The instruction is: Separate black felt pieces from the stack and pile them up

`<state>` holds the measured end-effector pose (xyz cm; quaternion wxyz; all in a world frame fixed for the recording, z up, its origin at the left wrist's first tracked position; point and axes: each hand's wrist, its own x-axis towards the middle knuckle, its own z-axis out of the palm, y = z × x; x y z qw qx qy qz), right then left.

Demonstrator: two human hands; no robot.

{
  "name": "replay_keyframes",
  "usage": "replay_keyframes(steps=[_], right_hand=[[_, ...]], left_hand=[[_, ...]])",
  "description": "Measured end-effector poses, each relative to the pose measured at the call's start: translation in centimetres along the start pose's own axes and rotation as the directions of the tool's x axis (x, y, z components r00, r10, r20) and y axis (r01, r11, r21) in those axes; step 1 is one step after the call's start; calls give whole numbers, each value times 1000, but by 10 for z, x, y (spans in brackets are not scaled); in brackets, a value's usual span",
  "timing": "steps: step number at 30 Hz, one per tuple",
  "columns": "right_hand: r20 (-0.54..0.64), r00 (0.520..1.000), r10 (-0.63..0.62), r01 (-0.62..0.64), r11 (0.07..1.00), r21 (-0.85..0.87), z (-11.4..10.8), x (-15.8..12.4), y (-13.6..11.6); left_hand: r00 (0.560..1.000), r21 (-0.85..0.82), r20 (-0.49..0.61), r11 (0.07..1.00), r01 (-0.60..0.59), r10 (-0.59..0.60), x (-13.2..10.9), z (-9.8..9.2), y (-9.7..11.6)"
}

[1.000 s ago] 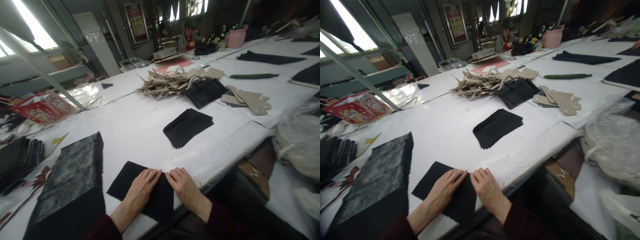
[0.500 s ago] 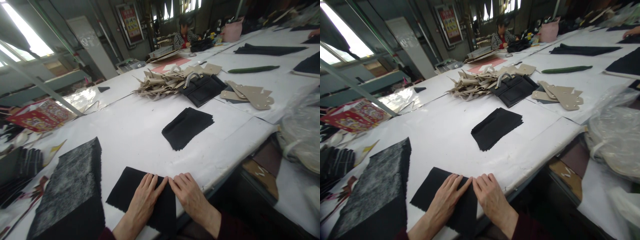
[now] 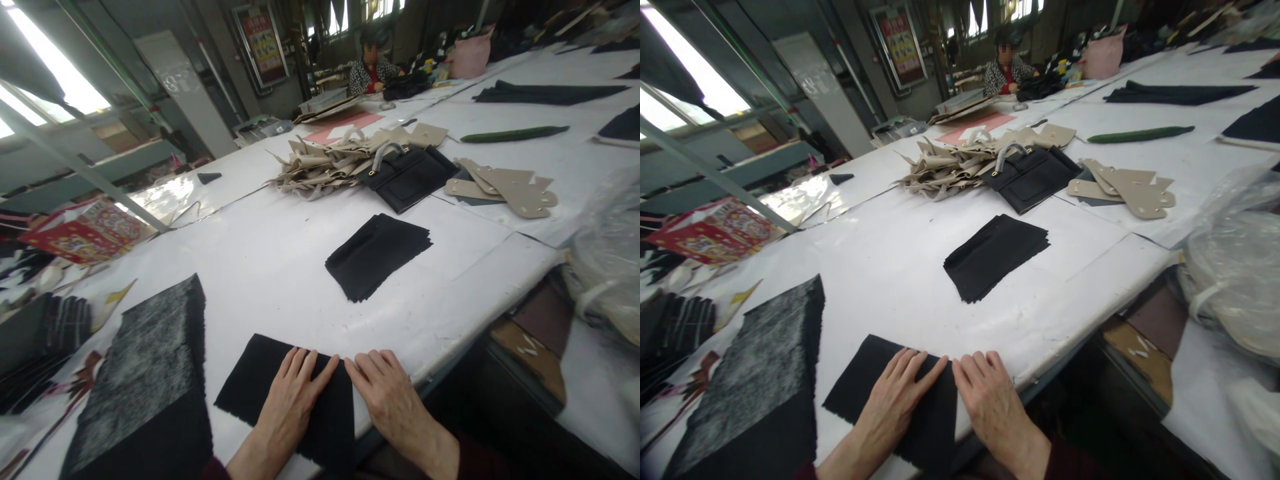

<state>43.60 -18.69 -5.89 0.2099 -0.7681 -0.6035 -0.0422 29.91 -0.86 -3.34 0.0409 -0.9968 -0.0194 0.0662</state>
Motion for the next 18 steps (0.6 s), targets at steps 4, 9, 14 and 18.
replay_keyframes(steps=[4, 9, 14, 18], right_hand=[[-44, 999, 18, -17, 999, 34, -1, 0, -2], [-27, 999, 31, -30, 999, 38, 1, 6, -12], [-17, 1000, 25, -24, 998, 53, 3, 6, -14], [-22, 1000, 19, -17, 997, 73, 2, 5, -13]], left_hand=[[999, -19, -8, 999, 31, -31, -1, 1, 3], [999, -50, -27, 998, 34, -35, -2, -2, 3], [994, -49, -38, 994, 102, -104, -15, 0, -13], [977, 22, -32, 977, 212, -211, -32, 4, -46]])
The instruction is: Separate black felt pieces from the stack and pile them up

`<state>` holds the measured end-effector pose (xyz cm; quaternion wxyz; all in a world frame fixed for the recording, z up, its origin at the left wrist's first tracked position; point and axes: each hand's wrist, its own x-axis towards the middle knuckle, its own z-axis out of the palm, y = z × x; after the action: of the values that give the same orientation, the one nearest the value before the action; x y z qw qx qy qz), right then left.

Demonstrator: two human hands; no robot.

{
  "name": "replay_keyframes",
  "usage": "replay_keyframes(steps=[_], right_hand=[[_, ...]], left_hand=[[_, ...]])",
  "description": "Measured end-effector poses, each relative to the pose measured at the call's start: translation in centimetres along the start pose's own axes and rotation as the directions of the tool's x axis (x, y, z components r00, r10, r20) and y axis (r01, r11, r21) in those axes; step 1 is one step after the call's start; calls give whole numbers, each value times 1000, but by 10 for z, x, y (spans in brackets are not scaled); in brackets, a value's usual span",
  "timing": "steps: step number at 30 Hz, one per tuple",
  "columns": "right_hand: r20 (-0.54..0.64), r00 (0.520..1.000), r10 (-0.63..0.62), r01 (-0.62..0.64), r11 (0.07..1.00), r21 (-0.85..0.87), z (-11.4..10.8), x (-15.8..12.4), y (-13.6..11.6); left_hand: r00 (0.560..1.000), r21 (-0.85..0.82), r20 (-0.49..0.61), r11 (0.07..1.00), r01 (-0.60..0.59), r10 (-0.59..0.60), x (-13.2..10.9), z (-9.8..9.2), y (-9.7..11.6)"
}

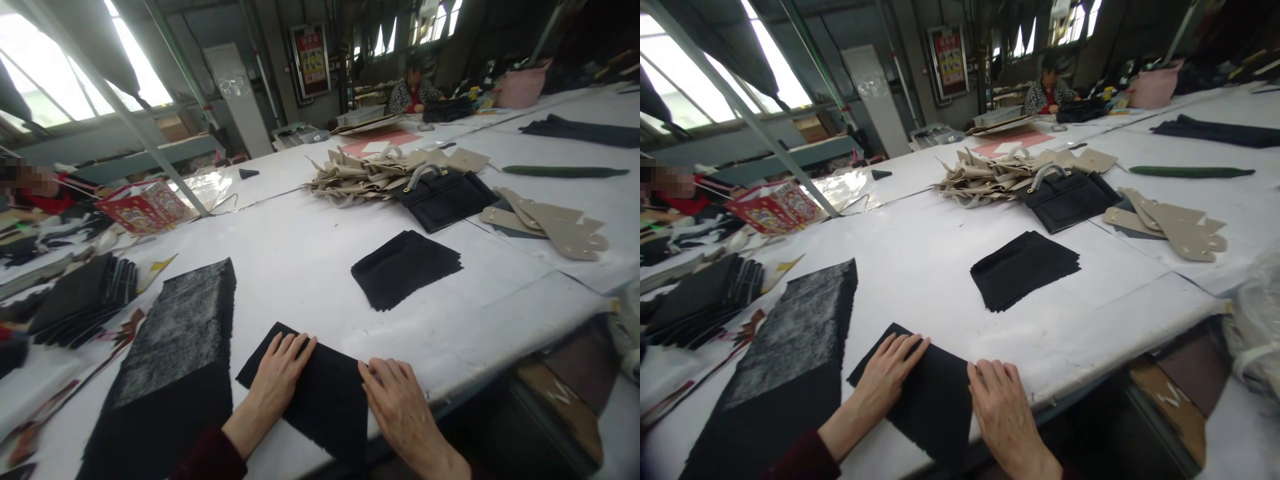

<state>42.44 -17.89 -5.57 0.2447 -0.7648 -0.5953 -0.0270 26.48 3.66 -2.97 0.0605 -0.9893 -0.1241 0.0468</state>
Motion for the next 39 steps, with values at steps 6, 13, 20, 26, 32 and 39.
replay_keyframes(steps=[6, 13, 20, 26, 32, 39], right_hand=[[-2, 1000, 18, -18, 999, 51, -1, 2, 0], [16, 993, 115, -116, 974, 194, -4, 35, -3], [178, 979, 99, -152, 937, 315, 33, 37, 23], [249, 928, 278, -369, 772, 517, -17, 49, 95], [168, 894, 415, -438, 888, 141, -99, 145, 208], [11, 878, 478, -475, 875, -96, -105, 227, 257]], left_hand=[[980, -44, -45, 980, 192, -194, 2, -7, -48], [991, -448, -43, 889, 91, -123, 24, -11, -34], [995, -558, 42, 824, 95, -85, 21, -16, -17], [989, -744, 92, 652, 146, -116, 61, -23, 2], [949, -833, 15, 521, 186, -315, 176, -47, 31], [856, -689, -140, 670, 277, -498, 238, -52, 35]])
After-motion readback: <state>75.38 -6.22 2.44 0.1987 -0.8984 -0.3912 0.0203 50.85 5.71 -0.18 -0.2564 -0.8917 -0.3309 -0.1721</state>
